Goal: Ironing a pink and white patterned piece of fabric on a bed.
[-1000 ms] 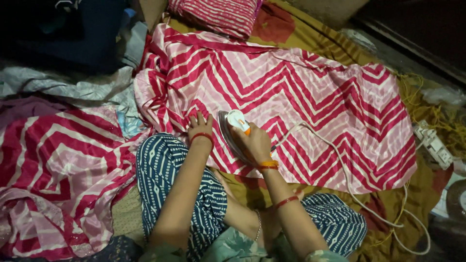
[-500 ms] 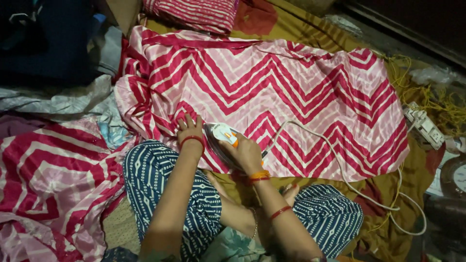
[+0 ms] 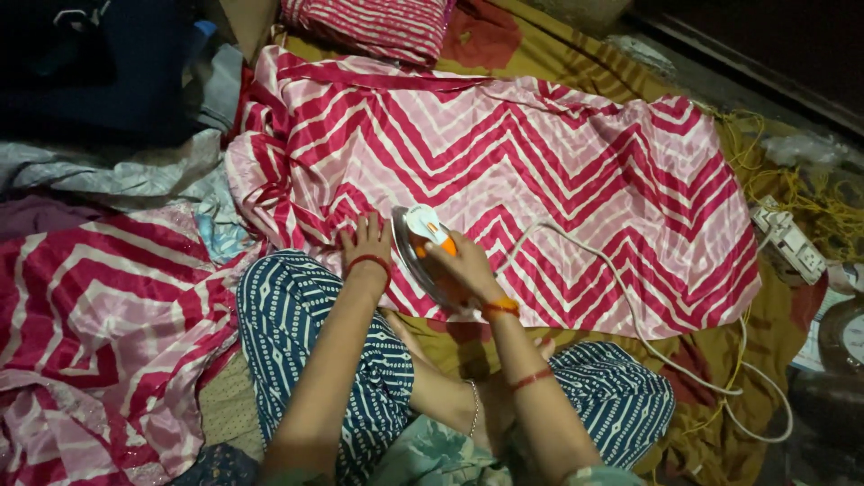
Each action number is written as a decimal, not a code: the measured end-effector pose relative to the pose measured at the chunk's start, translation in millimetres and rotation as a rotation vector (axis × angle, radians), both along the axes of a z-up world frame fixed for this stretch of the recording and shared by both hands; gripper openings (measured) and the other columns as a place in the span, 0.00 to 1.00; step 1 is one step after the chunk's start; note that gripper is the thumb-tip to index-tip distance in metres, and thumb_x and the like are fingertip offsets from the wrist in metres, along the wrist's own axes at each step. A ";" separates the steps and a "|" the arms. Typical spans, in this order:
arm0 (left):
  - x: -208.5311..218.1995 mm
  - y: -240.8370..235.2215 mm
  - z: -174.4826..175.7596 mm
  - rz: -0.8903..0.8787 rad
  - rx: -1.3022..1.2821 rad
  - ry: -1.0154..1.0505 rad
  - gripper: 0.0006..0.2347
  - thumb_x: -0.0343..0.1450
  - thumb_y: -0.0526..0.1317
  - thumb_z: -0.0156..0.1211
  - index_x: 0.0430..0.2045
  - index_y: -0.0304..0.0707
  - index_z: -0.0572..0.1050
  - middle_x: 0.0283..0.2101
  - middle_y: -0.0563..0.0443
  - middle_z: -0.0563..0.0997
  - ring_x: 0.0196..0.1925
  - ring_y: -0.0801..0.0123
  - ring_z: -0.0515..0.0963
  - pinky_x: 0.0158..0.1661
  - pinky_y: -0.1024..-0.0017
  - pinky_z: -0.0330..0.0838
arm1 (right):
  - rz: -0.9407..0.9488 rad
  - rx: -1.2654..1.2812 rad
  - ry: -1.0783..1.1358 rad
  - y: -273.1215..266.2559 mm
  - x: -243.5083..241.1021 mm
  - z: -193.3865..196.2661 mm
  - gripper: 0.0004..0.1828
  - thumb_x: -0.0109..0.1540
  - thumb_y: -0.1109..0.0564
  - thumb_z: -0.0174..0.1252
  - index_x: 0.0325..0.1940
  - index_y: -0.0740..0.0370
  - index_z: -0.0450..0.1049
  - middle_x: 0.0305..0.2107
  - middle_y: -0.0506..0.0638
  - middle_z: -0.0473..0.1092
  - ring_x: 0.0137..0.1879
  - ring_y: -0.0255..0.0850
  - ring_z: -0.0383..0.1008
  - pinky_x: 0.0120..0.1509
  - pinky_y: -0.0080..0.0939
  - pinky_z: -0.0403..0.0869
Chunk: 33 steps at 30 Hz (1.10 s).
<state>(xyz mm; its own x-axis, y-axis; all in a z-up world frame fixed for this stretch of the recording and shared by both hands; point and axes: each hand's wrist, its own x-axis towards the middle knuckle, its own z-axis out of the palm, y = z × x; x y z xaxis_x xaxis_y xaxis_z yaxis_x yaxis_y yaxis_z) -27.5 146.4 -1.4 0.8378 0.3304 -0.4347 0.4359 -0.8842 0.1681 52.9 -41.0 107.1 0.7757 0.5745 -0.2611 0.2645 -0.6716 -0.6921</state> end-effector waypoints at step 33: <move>-6.4 -22.2 65.9 -0.123 -0.044 0.119 0.46 0.67 0.54 0.68 0.76 0.55 0.40 0.80 0.44 0.34 0.80 0.47 0.38 0.70 0.39 0.43 | -0.312 -0.155 -0.209 -26.7 -41.6 22.7 0.31 0.62 0.33 0.55 0.46 0.65 0.76 0.22 0.67 0.74 0.32 0.63 0.77 0.37 0.60 0.72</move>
